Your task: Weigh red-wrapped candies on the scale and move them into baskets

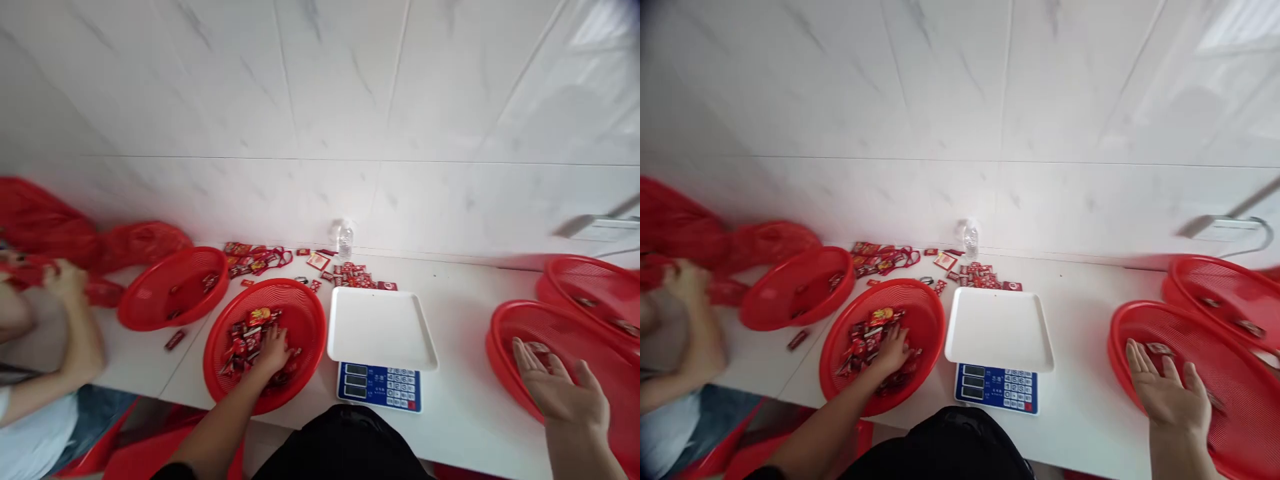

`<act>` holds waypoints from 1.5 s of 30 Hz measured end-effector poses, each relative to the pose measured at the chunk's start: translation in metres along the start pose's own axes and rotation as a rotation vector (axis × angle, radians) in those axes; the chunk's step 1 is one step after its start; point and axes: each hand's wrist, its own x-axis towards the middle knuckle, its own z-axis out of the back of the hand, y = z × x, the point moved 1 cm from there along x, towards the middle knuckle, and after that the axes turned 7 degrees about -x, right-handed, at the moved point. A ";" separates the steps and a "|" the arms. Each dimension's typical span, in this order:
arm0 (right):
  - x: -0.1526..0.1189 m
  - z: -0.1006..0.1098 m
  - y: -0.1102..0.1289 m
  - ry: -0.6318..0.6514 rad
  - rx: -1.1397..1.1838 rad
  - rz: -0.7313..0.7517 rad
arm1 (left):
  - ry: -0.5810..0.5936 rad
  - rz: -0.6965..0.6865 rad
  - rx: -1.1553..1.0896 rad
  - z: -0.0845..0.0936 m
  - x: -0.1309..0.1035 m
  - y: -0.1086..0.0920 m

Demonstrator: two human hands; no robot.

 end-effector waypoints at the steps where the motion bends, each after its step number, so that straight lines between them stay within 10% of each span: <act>1: -0.003 -0.007 -0.015 0.081 -0.086 0.022 | 0.025 0.005 -0.006 0.000 -0.003 -0.002; 8: -0.041 -0.043 -0.130 0.423 -0.626 -0.070 | 0.106 -0.084 -0.046 -0.007 -0.021 -0.016; 14: -0.080 -0.054 -0.176 0.612 -0.823 -0.216 | -0.019 -0.016 -0.046 0.013 -0.003 0.004; 22: -0.109 -0.047 -0.199 0.652 -0.899 -0.293 | 0.131 0.103 0.087 0.019 0.031 0.014; 30: -0.116 -0.041 -0.205 0.650 -0.930 -0.294 | 0.220 -0.251 -0.041 0.000 -0.006 -0.020; 36: -0.119 -0.043 -0.211 0.673 -0.928 -0.298 | 0.216 -0.230 -0.357 -0.009 -0.012 -0.021; 45: -0.116 -0.042 -0.209 0.654 -0.915 -0.266 | 0.211 0.012 -0.891 0.032 0.002 -0.024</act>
